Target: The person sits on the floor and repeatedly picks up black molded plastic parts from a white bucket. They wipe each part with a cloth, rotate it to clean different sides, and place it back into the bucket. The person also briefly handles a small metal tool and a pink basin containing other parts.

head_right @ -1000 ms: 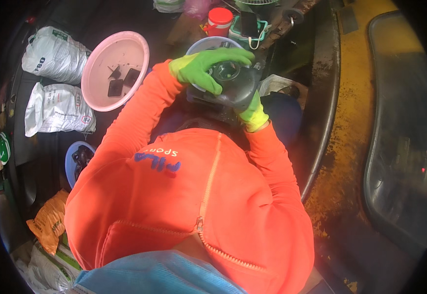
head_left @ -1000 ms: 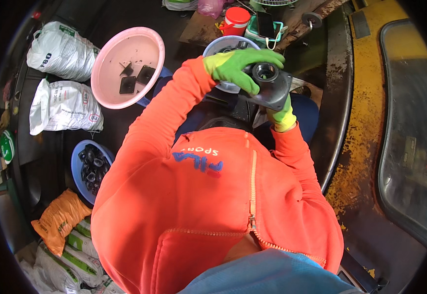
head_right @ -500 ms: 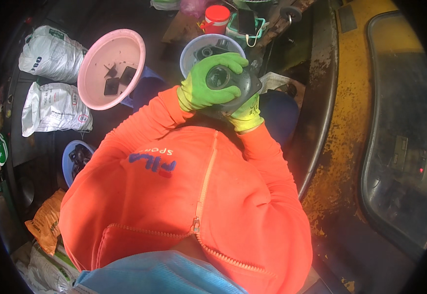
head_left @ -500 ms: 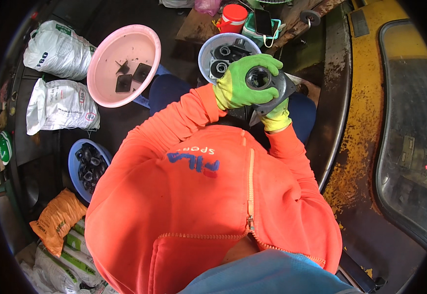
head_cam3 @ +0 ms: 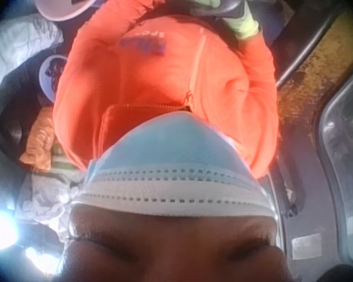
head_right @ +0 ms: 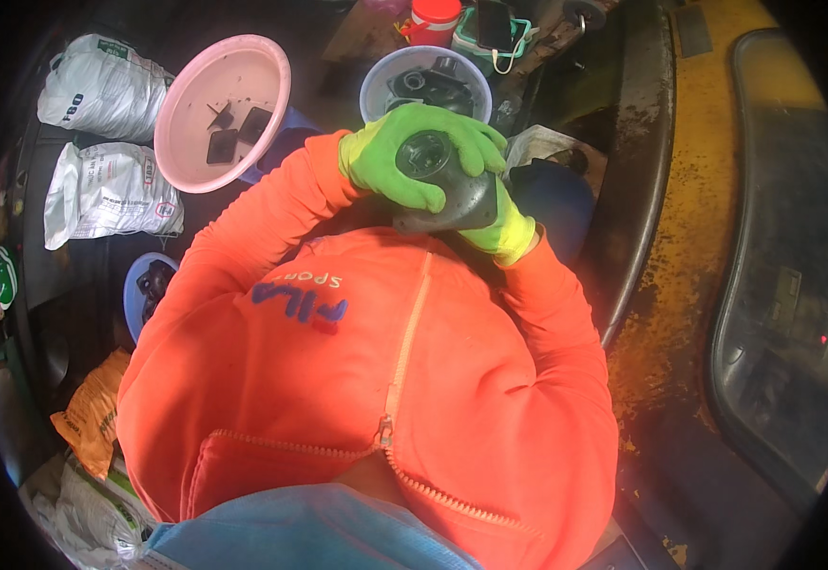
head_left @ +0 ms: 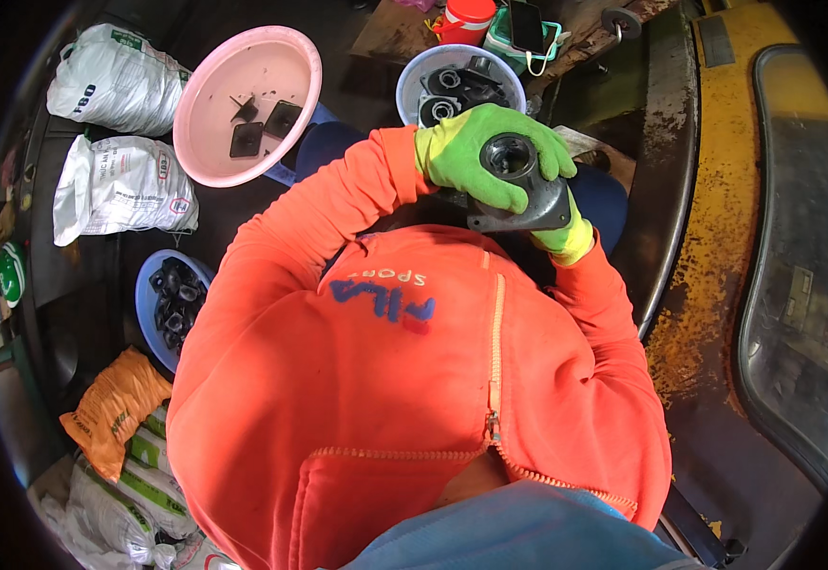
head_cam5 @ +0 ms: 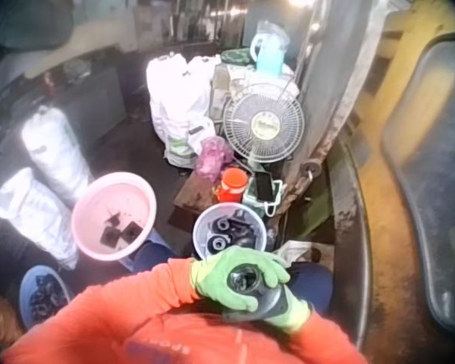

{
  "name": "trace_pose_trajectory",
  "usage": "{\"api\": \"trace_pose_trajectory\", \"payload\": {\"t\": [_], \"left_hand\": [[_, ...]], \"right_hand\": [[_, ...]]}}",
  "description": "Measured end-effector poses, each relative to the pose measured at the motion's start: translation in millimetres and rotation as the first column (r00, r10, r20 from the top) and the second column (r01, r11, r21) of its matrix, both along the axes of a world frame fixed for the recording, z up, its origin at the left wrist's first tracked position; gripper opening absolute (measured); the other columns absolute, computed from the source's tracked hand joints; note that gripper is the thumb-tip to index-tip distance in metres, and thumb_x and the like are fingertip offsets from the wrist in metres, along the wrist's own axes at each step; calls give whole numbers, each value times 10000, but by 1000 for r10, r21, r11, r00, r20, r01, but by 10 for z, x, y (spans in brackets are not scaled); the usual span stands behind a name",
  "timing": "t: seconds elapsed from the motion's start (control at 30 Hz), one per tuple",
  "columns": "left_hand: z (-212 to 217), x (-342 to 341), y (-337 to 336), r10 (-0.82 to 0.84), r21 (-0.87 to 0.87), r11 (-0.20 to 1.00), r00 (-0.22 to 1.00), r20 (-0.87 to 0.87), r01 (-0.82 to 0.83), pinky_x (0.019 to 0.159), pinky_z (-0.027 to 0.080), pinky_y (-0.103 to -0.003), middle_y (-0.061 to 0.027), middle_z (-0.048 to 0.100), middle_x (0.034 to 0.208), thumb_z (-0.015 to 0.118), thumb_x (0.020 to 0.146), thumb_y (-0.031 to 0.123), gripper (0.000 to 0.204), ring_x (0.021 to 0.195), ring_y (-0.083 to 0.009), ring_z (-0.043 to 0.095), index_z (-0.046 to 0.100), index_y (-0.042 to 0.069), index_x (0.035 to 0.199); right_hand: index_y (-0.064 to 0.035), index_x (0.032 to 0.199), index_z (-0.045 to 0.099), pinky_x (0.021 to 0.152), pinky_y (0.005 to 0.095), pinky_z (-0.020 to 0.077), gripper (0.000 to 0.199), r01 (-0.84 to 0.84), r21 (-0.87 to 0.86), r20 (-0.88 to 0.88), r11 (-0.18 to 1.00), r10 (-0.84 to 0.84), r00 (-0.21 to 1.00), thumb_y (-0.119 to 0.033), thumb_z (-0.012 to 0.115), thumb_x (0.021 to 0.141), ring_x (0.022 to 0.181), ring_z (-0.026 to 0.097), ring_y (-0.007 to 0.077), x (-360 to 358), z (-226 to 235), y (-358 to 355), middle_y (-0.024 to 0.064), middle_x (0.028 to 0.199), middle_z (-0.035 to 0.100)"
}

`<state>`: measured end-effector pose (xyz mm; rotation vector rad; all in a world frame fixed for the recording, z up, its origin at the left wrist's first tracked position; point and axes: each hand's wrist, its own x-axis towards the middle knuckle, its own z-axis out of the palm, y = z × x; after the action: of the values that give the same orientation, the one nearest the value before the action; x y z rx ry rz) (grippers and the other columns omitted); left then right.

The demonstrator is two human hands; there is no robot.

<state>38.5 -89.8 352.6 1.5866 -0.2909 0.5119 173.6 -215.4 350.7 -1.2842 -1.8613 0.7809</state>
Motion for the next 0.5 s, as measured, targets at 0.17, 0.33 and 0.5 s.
{"api": "trace_pose_trajectory", "payload": {"t": [0.17, 0.33, 0.5], "left_hand": [[34, 0, 69, -190, -55, 981, 981, -36, 187, 1004, 419, -426, -152, 661, 1149, 784, 638, 172, 408, 1188, -321, 551, 655, 25, 996], [16, 42, 96, -467, -194, 870, 884, -29, 454, 1021, 402, -418, -145, 647, 1174, 774, 610, 191, 474, 1192, -310, 546, 659, 21, 1038], [190, 141, 373, -357, 38, 932, 932, -65, 360, 1046, 381, -392, -139, 591, 1266, 741, 576, 225, 648, 1224, -294, 513, 633, 17, 1180]], "right_hand": [[-58, 1257, 551, 941, 373, 464, 743, 6, 42, 61, 999, -9, 998, -300, 892, 642, 1110, 574, 234, -47, -140, -16, 75, 1186, 606], [-63, 1245, 553, 941, 377, 463, 697, 150, 172, 88, 974, -167, 982, -288, 876, 670, 1122, 568, 241, -228, -258, -40, 83, 1189, 603], [-66, 1241, 553, 943, 382, 460, 642, 292, 269, 44, 918, -314, 948, -269, 850, 709, 1129, 563, 244, -158, -229, 178, 94, 1192, 601]]}}
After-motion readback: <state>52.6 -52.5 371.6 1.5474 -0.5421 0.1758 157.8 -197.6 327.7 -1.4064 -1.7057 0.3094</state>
